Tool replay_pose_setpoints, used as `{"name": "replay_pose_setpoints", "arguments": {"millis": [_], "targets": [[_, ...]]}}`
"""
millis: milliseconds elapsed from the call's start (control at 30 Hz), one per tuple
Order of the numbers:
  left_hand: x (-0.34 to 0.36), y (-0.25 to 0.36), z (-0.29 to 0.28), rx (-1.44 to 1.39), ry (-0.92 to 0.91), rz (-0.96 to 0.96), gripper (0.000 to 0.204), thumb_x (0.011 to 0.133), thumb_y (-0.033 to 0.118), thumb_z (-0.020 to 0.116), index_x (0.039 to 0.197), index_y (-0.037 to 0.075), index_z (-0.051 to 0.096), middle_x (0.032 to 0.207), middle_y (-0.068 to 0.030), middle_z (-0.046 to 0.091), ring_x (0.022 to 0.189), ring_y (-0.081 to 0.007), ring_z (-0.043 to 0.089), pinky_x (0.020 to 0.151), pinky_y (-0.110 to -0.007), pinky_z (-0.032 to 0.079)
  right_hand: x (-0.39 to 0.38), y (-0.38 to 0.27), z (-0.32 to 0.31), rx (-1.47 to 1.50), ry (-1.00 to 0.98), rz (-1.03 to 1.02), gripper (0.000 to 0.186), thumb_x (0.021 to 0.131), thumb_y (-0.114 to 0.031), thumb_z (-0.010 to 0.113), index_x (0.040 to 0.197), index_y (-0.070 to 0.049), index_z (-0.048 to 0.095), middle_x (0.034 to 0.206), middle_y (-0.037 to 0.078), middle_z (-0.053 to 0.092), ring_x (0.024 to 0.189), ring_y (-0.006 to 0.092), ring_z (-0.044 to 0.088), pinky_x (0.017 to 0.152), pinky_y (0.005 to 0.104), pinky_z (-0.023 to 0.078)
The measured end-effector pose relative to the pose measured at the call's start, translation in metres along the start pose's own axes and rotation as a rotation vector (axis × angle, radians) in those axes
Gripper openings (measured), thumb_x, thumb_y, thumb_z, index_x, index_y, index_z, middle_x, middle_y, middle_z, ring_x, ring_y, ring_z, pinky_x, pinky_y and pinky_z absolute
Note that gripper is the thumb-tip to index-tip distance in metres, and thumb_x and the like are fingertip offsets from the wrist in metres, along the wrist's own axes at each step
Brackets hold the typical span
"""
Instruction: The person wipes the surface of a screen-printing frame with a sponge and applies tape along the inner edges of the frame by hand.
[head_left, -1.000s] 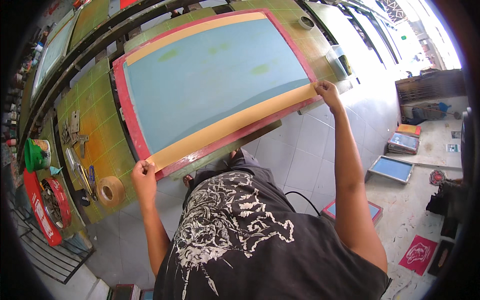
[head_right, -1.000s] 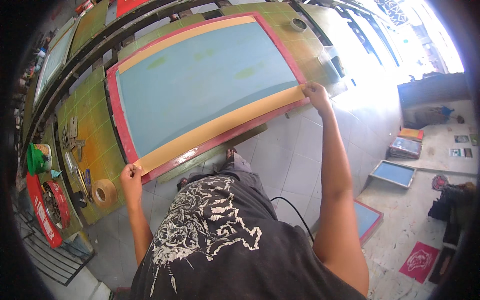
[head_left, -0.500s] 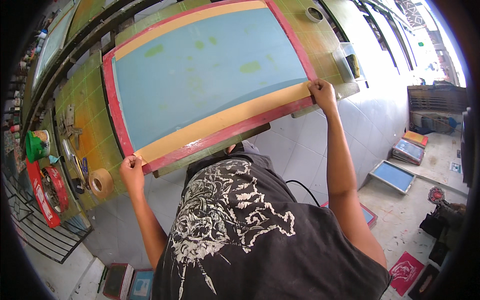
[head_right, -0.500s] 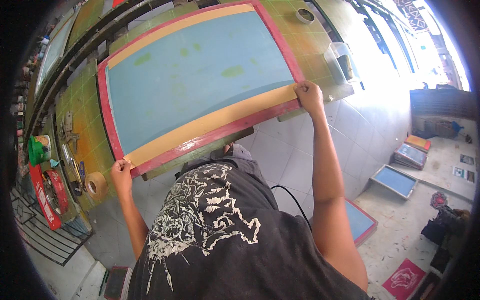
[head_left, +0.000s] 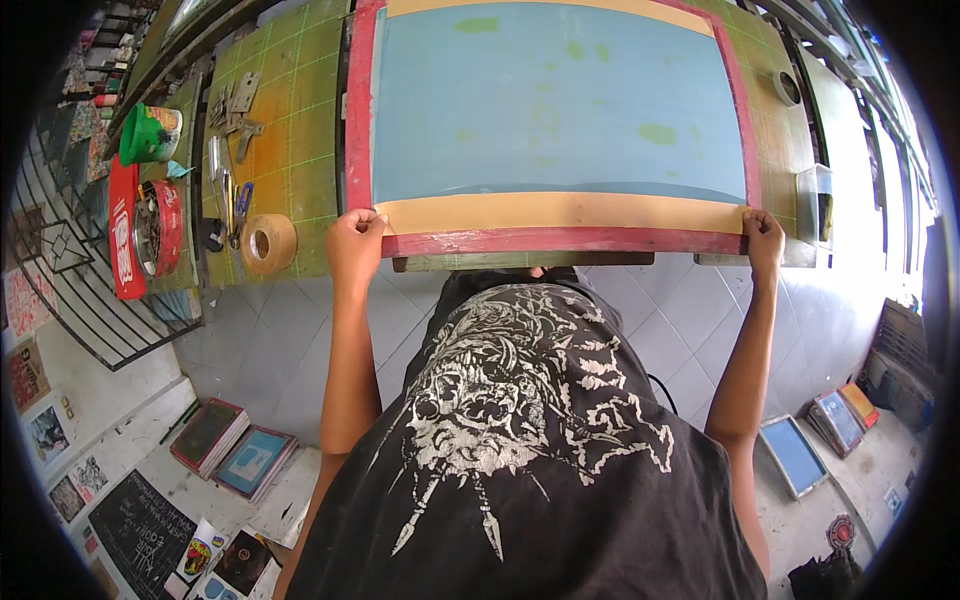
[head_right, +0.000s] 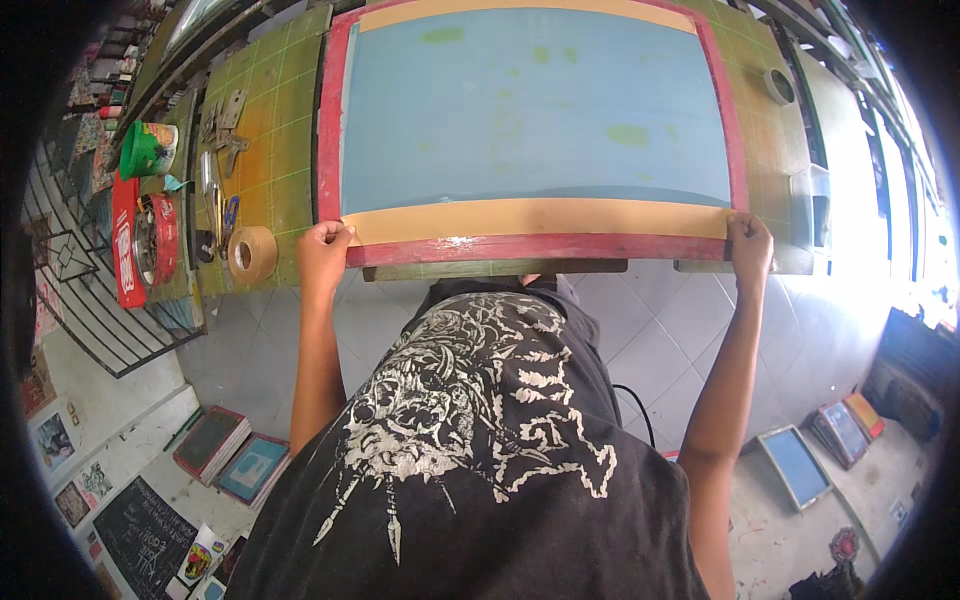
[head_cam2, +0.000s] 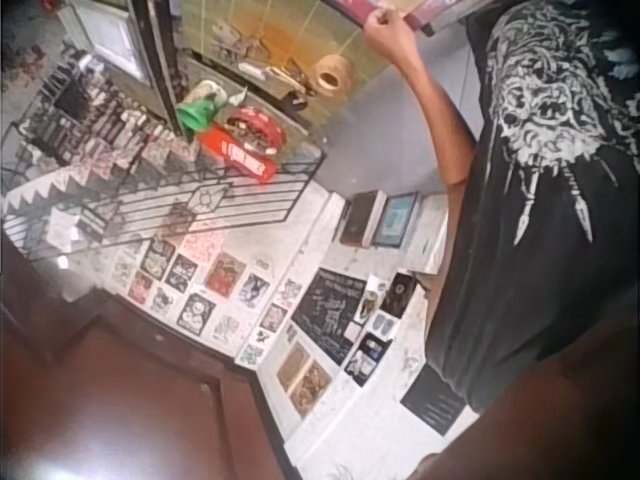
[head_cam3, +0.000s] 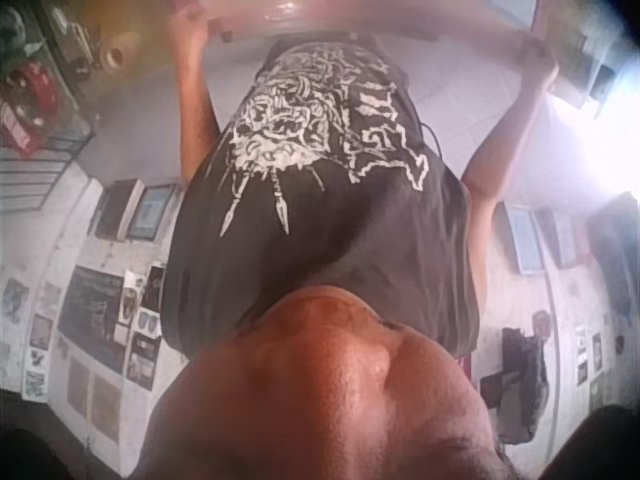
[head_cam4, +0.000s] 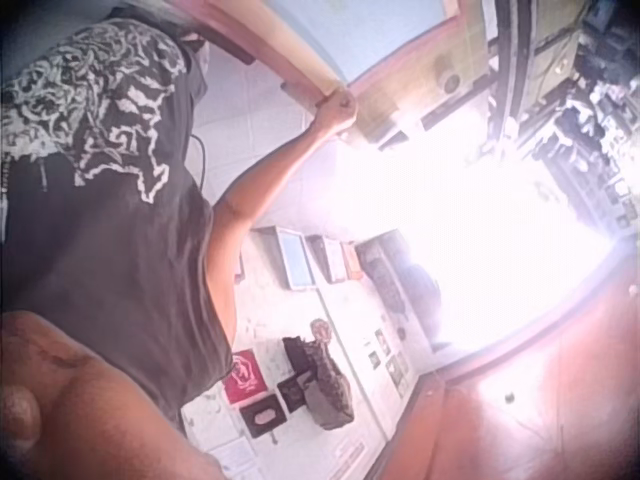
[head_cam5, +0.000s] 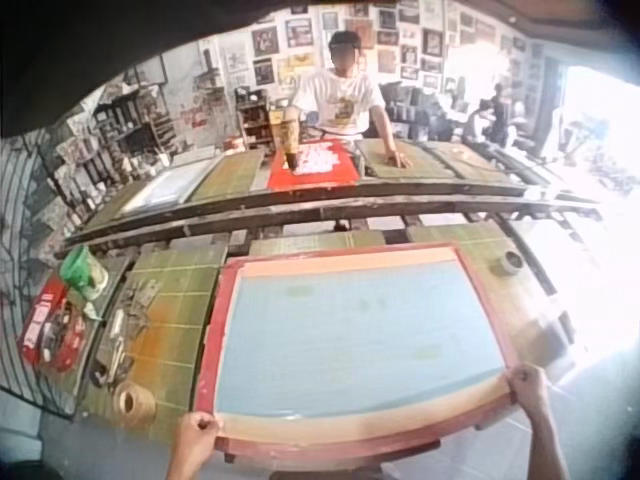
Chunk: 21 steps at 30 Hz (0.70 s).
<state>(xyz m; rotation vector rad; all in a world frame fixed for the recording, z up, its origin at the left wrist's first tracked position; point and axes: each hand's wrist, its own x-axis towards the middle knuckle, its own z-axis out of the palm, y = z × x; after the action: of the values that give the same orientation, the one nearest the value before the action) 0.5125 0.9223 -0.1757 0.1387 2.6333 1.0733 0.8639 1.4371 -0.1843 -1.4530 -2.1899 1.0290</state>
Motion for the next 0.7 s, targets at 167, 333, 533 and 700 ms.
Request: {"name": "replay_pose_setpoints", "arguments": {"millis": [167, 333, 533, 700], "targets": [[-0.001, -0.009, -0.001, -0.062, 0.022, 0.033, 0.017, 0.083, 0.014, 0.068, 0.085, -0.003, 0.067, 0.07, -0.0065, 0.065, 0.061, -0.0115, 0.057, 0.058, -0.029, 0.045, 0.005, 0.0, 0.003, 0.03, -0.023, 0.001, 0.021, 0.087, -0.017, 0.067, 0.091, 0.004, 0.067, 0.069, 0.003, 0.061, 0.061, 0.0082, 0.055, 0.053, 0.0256, 0.044], [0.0, 0.0, -0.001, -0.031, 0.003, -0.035, 0.018, 0.083, 0.015, 0.068, 0.086, -0.003, 0.067, 0.071, -0.0055, 0.064, 0.062, -0.0111, 0.055, 0.058, -0.028, 0.044, 0.001, -0.003, 0.004, -0.058, 0.038, 0.011, 0.022, 0.084, -0.02, 0.068, 0.091, 0.002, 0.069, 0.07, 0.003, 0.062, 0.061, 0.0105, 0.055, 0.057, 0.0267, 0.045], [0.001, 0.001, -0.002, -0.027, 0.005, -0.041, 0.017, 0.083, 0.013, 0.068, 0.086, -0.004, 0.066, 0.071, -0.0019, 0.062, 0.062, -0.0077, 0.052, 0.056, -0.026, 0.041, 0.001, 0.001, 0.007, -0.122, 0.064, -0.015, 0.024, 0.081, -0.021, 0.069, 0.094, -0.001, 0.071, 0.077, 0.011, 0.068, 0.069, 0.0164, 0.063, 0.066, 0.0312, 0.05], [0.004, -0.006, 0.0, -0.022, 0.002, -0.022, 0.019, 0.083, 0.016, 0.068, 0.085, -0.003, 0.066, 0.07, -0.0054, 0.064, 0.062, -0.0109, 0.056, 0.058, -0.028, 0.044, -0.006, -0.011, 0.007, -0.216, 0.123, -0.066, 0.024, 0.081, -0.022, 0.068, 0.094, -0.002, 0.071, 0.081, 0.015, 0.069, 0.075, 0.0223, 0.067, 0.071, 0.0343, 0.051]]}}
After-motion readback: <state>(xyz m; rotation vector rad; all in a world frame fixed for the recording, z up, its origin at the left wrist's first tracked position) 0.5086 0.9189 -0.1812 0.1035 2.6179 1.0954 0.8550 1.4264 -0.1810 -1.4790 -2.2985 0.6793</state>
